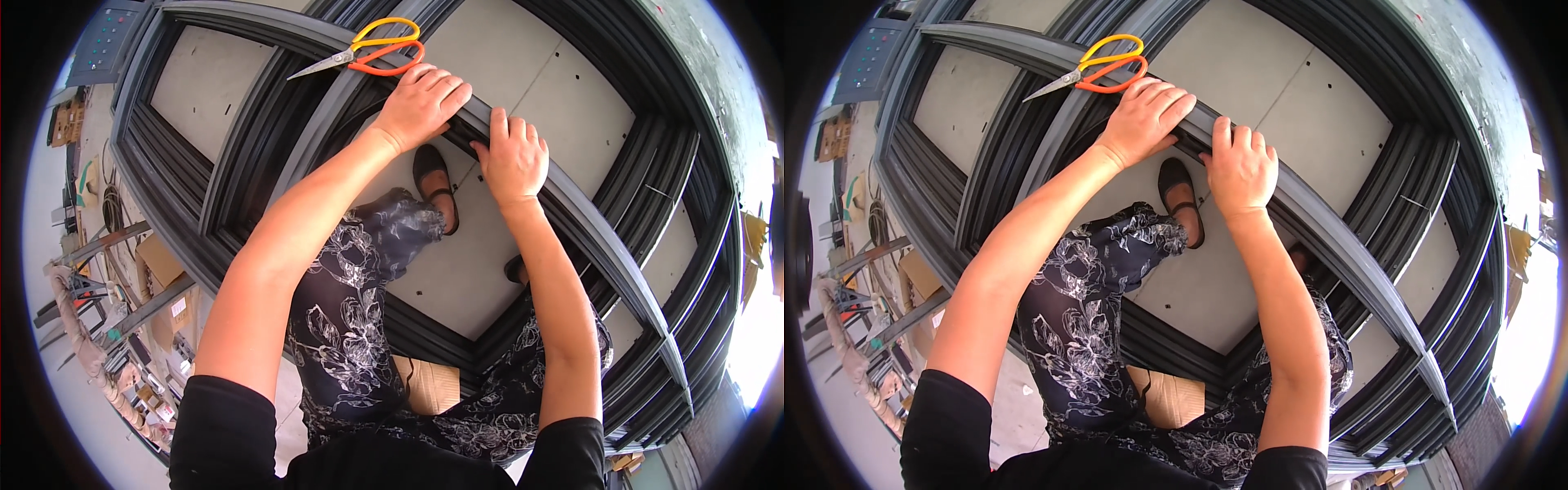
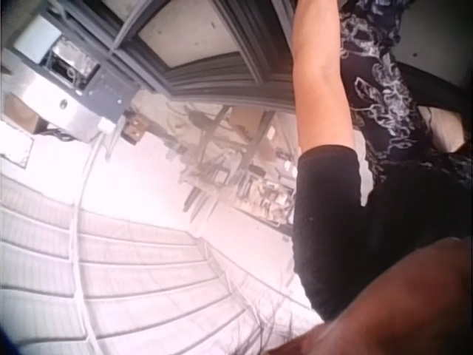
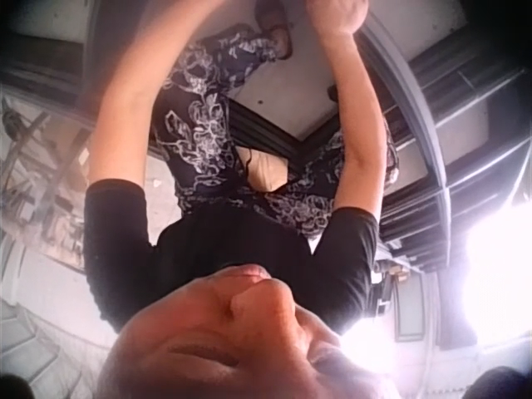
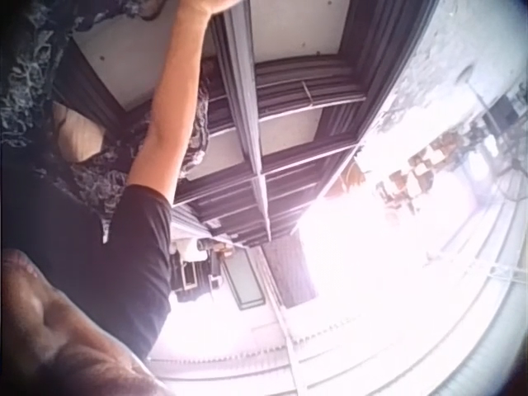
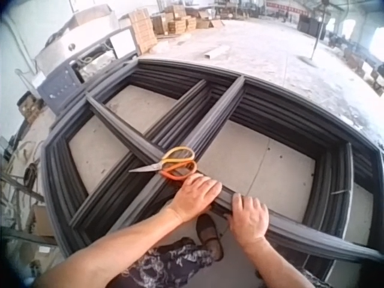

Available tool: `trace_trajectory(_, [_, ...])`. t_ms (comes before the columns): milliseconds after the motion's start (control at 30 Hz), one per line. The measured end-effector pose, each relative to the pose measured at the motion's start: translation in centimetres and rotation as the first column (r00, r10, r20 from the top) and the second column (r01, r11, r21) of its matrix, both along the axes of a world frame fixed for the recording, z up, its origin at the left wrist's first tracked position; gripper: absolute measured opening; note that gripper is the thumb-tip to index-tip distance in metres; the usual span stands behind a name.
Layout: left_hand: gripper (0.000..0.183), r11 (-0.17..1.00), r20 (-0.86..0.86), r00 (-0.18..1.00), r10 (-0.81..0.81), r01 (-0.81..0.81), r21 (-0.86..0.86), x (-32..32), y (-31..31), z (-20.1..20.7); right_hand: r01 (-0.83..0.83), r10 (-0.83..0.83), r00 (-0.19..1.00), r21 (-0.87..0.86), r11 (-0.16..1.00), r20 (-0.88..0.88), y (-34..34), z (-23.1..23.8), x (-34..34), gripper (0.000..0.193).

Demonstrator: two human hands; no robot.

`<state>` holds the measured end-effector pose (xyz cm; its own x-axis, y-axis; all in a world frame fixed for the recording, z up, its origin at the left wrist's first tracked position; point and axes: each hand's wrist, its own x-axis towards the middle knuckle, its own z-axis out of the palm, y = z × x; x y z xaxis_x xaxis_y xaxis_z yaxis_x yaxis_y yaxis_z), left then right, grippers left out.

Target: The person fits rubber seals into the grooves of large metal window or door frames using their hands and scissors to cut the material to length.

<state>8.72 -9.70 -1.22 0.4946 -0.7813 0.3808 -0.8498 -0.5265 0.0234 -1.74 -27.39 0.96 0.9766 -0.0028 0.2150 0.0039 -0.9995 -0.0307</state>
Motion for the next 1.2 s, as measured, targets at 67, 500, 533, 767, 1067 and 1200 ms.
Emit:
trace_trajectory(67, [0.073, 1.0, -0.033, 0.999, 0.01, -0.009, 0.016, -0.3, -0.2, 0.2, 0.033, -0.033, 0.999, 0.032, 0.999, -0.007, 0.0, -0.1, -0.1, 0.061])
trace_trajectory(500, [0.057, 0.999, -0.169, 0.985, 0.04, -0.038, 0.014, -0.5, -0.8, 1.3, 0.086, -0.081, 0.996, 0.167, 0.982, -0.037, 0.0, 0.4, 0.2, 0.047])
trace_trajectory(533, [0.057, 0.998, -0.166, 0.985, 0.056, -0.052, 0.03, -0.6, -1.0, 1.2, 0.072, -0.071, 0.997, 0.196, 0.978, -0.014, 0.0, 0.6, 0.2, 0.046])
trace_trajectory(767, [0.057, 0.997, -0.108, 0.992, 0.07, -0.066, 0.037, -0.5, -0.8, 1.5, 0.009, -0.017, 0.998, 0.126, 0.992, 0.059, -0.2, -0.3, 0.5, 0.043])
trace_trajectory(1067, [0.055, 0.997, -0.183, 0.98, 0.079, -0.08, 0.004, -1.2, -1.6, 1.8, 0.03, -0.039, 0.998, 0.17, 0.985, 0.053, -0.3, 0.0, 0.1, 0.039])
trace_trajectory(1200, [0.053, 0.995, -0.137, 0.986, 0.097, -0.096, 0.01, -1.2, -1.8, 1.5, 0.013, -0.007, 0.999, 0.151, 0.988, -0.041, -0.3, 0.4, 0.4, 0.037])
